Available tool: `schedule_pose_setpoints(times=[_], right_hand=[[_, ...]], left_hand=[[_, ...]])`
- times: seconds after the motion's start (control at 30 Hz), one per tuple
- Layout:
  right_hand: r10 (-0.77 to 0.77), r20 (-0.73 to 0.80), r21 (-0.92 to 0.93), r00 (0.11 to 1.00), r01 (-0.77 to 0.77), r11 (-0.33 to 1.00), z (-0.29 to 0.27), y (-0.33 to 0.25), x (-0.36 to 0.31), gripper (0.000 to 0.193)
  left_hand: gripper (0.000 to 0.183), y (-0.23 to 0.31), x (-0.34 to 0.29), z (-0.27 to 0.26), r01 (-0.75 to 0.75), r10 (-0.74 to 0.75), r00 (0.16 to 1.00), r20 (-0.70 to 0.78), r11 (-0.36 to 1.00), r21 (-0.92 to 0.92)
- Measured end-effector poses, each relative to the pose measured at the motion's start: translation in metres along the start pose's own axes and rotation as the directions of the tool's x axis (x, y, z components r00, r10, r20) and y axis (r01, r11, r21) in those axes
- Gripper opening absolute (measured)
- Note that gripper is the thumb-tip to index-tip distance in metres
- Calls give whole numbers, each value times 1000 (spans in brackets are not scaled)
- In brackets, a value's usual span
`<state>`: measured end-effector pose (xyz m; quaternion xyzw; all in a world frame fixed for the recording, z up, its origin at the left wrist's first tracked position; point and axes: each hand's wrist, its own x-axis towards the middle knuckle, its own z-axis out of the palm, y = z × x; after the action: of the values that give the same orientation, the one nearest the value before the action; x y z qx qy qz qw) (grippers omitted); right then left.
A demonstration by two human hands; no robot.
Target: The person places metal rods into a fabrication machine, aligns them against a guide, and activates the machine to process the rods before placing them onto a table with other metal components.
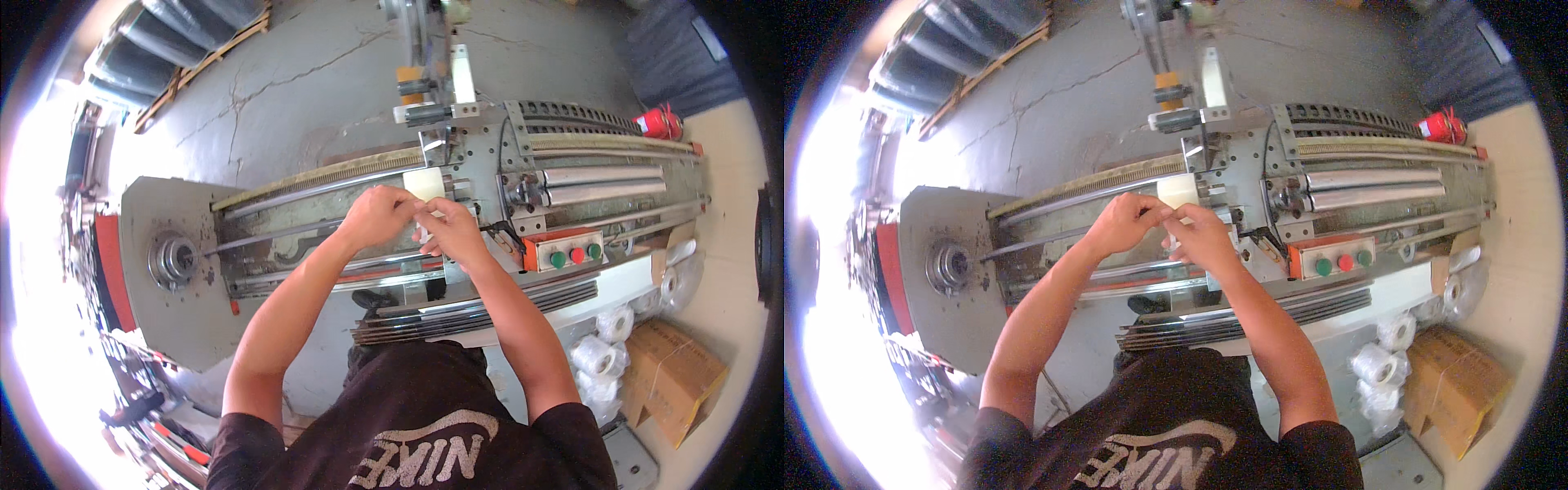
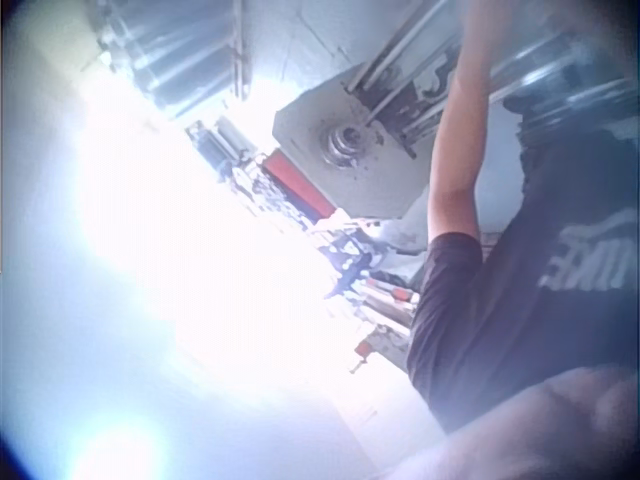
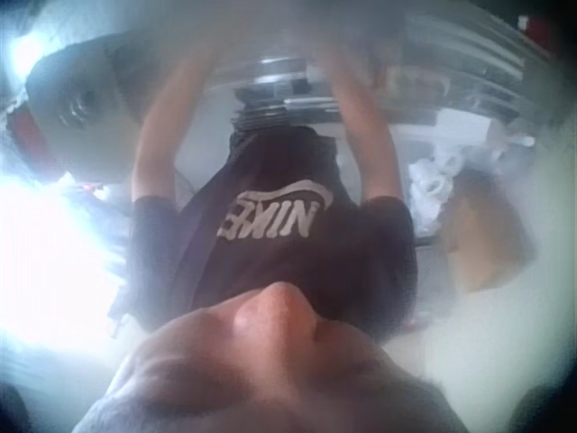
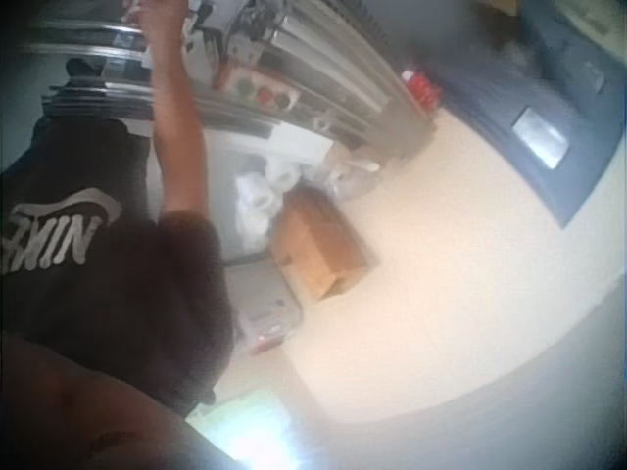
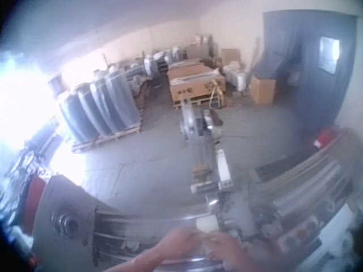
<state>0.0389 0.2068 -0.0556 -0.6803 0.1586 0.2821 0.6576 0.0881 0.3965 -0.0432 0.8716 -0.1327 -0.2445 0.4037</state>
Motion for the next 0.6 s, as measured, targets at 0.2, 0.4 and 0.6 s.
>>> schedule_pose_setpoints(times=[0.2,0.4,0.6], right_hand=[[-107,170,248,980,62,967,5,10,-14,15],[-420,790,330,447,268,905,10,-34,-143,10],[-294,298,-414,908,401,817,-63,106,-124,46]], left_hand=[[27,-8,2,12,-67,81,984,-161,993,96],[24,-24,10,14,-93,113,971,-211,991,100],[23,-11,2,12,-70,77,990,-122,996,54]])
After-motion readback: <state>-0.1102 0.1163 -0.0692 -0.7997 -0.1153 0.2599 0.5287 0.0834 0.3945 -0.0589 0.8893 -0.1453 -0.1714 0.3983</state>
